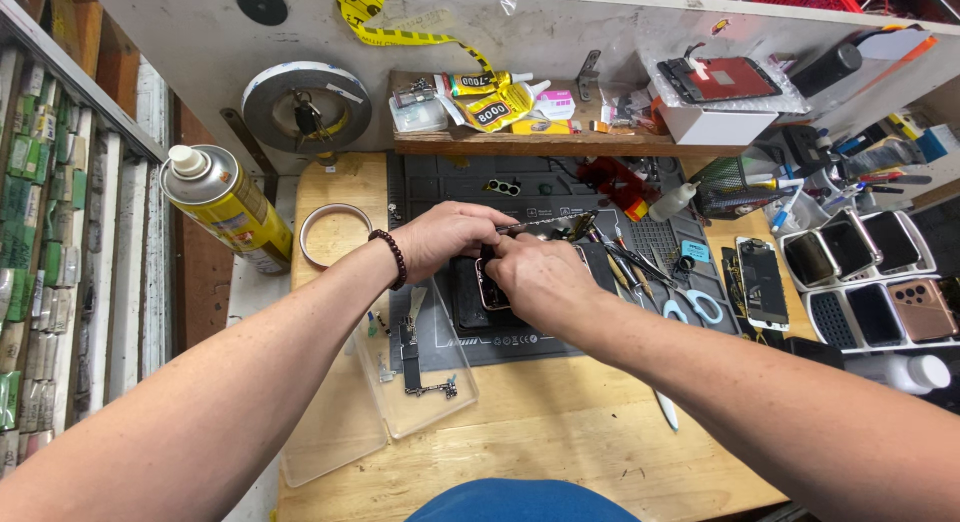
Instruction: The person uses a small screwdriver to remove screws from the back of a disassembled smartphone. They then connect the battery ribbon cable and place the screen assembly back onto the phone, aligning and seating it. Finally, they hold the reassembled phone and press the power button to test it.
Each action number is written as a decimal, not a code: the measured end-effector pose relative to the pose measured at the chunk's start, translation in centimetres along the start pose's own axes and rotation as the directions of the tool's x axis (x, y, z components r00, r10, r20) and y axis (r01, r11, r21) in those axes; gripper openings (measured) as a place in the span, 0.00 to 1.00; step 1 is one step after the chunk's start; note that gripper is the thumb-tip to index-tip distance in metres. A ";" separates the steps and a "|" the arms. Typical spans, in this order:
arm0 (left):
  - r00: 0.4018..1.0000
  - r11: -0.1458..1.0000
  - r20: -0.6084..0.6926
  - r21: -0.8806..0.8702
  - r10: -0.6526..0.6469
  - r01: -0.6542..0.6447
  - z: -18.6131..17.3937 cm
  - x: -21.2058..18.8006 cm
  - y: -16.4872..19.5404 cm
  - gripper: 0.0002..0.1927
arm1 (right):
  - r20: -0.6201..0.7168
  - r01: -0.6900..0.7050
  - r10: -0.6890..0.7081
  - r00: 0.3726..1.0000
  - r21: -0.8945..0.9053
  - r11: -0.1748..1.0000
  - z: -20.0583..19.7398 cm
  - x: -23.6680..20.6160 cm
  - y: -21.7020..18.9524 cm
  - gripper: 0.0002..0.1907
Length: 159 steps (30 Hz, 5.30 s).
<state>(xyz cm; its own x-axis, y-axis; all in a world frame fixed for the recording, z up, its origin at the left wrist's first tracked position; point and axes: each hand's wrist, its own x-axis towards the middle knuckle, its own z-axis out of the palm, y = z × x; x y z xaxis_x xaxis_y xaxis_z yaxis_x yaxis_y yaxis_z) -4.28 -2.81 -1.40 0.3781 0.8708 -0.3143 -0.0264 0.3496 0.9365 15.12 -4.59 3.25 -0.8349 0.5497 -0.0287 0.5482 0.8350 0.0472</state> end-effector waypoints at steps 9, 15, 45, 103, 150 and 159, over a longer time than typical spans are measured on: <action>0.999 1.000 -0.034 -0.013 0.025 -0.026 0.2 0.4 -0.8 0.19 | -0.182 -0.028 0.033 0.983 0.030 0.999 0.2 -2.6 -1.3 0.20; 0.999 0.998 -0.016 -0.032 0.048 -0.048 -0.1 0.5 -0.8 0.20 | -0.210 -0.053 0.062 0.976 0.048 0.997 0.2 -2.6 -1.5 0.16; 0.998 0.998 -0.038 -0.026 0.048 -0.049 0.2 0.3 -0.8 0.20 | -0.191 -0.128 0.144 0.971 0.093 0.987 0.4 -2.2 -2.4 0.13; 0.984 0.994 -0.141 0.029 0.109 -0.106 1.2 0.5 -2.0 0.18 | -0.126 -0.439 0.512 0.850 0.369 0.820 1.5 -5.3 1.6 0.12; 0.986 0.997 -0.149 0.012 0.081 -0.080 1.6 0.2 -1.6 0.18 | -0.197 -0.316 0.433 0.880 0.439 0.841 1.7 -5.4 3.2 0.10; 0.983 0.995 -0.159 0.053 0.094 -0.087 1.6 0.1 -1.6 0.18 | -0.266 -0.199 0.302 0.916 0.352 0.915 2.4 -6.0 2.7 0.09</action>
<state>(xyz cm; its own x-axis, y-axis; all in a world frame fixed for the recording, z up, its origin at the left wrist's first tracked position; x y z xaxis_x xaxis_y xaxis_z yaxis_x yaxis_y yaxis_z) -2.76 -3.84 -2.70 0.2217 0.9437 -0.2454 -0.0103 0.2539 0.9672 21.75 -5.56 1.20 -0.6123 0.7489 0.2537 0.6850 0.6626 -0.3028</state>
